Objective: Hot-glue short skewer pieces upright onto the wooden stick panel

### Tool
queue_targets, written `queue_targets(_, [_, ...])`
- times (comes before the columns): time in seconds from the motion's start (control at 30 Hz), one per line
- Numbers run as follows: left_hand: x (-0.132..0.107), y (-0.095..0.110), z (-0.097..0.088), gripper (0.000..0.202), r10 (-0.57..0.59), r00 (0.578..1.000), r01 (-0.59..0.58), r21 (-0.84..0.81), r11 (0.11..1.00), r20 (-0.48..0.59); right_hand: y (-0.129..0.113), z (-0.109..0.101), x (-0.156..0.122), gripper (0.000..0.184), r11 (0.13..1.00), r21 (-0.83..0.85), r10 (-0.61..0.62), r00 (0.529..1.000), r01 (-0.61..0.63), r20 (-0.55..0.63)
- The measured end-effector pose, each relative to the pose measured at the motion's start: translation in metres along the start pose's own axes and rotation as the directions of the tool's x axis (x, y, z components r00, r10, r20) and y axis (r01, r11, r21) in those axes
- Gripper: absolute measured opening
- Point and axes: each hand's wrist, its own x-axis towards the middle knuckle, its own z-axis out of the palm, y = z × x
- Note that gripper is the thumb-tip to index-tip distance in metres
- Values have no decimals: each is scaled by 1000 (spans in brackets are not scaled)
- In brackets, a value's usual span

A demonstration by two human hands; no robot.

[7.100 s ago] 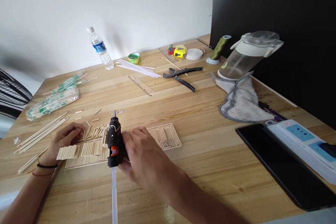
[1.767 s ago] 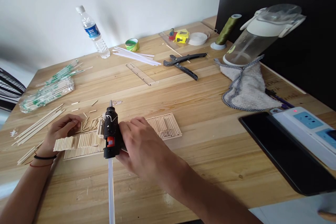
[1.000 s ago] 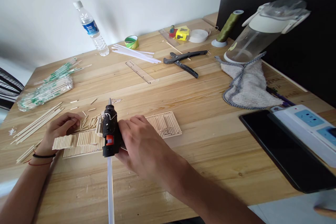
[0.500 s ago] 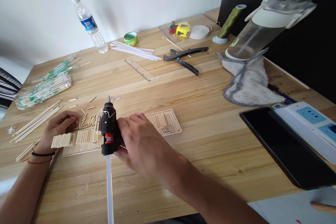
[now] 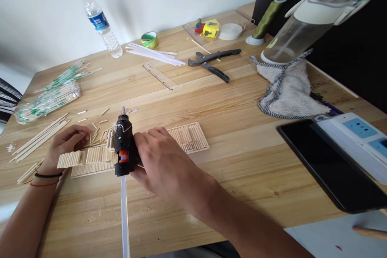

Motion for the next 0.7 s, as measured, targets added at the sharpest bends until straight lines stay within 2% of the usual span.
queue_targets(0.37, [0, 0, -1, 20, 55, 998, -55, 50, 997, -7, 0, 0, 0, 16, 1000, -12, 11, 1000, -10, 18])
queue_targets(0.7, [-4, 14, 9, 24, 13, 999, -13, 11, 1000, -32, -1, -2, -1, 19, 999, 6, 32, 999, -32, 37])
